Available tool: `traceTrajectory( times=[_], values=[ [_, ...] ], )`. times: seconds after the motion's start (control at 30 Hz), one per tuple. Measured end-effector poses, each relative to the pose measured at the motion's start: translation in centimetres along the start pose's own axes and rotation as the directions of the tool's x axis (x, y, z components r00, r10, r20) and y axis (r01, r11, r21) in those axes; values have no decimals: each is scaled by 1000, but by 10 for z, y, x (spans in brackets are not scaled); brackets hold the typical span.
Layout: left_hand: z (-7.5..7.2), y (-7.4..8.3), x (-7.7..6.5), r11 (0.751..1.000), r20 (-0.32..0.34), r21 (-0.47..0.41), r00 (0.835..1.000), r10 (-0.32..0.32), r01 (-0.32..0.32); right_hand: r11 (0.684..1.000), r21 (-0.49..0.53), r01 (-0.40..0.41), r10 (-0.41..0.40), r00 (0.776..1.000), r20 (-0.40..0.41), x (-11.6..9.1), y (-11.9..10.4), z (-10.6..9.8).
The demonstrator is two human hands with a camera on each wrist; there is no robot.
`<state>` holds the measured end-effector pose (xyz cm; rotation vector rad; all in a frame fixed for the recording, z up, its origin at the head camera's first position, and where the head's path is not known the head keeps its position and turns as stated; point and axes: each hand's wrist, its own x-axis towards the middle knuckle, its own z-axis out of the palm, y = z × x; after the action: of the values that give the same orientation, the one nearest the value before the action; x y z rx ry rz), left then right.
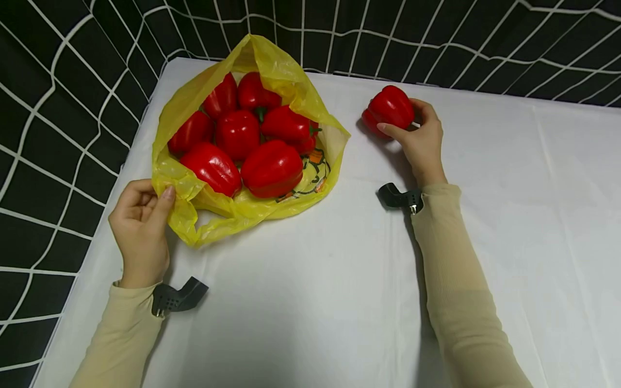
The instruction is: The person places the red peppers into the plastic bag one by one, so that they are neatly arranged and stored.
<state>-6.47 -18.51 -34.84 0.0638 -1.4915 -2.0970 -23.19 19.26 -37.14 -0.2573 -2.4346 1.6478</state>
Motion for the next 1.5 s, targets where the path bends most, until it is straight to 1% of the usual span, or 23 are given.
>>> traceTrajectory(
  times=[0.03,0.1,0.2,0.27,0.33,0.47,0.57,0.63,0.83,1.0,1.1,1.23,1.5],
  values=[
    [0,0,0,1000,3,8,1000,0,0,1000,-7,0,0,1000,-3,-1,0,0],
    [-1,1,-1,1000,2,-12,1000,-8,8,1000,-27,13,-14,1000,-16,-2,0,0],
    [-2,1,-2,1000,1,0,1000,-4,4,998,-55,41,-43,998,-45,-3,-1,0],
    [-2,0,-2,1000,3,-13,1000,-11,11,996,-71,58,-63,996,-66,-5,-1,-1],
    [-2,-1,-2,1000,14,-7,1000,-15,15,996,-62,65,-70,994,-82,-6,-1,-2],
    [-2,-2,-1,999,32,-24,999,-36,37,997,-29,66,-69,991,-118,-8,-1,-4],
    [-2,-3,0,999,41,-26,999,-36,37,998,0,68,-67,988,-136,-10,-3,-4],
    [-1,-3,1,999,44,-35,998,-35,36,997,10,73,-71,988,-139,-12,-6,-3],
    [0,-2,2,1000,50,-13,998,-24,25,995,24,101,-97,987,-128,-14,-17,0],
    [-1,-1,1,1000,48,-9,999,-26,26,987,118,109,-92,986,-137,-16,-30,2],
    [-1,-1,1,1000,41,-12,999,-23,24,970,216,112,-86,988,-129,-19,-40,3],
    [-2,0,1,1000,34,-16,999,-18,19,944,306,120,-92,990,-106,-25,-54,5],
    [-2,1,2,999,37,-31,999,-15,16,910,378,169,-162,985,-52,-44,-78,8]
  ],
)
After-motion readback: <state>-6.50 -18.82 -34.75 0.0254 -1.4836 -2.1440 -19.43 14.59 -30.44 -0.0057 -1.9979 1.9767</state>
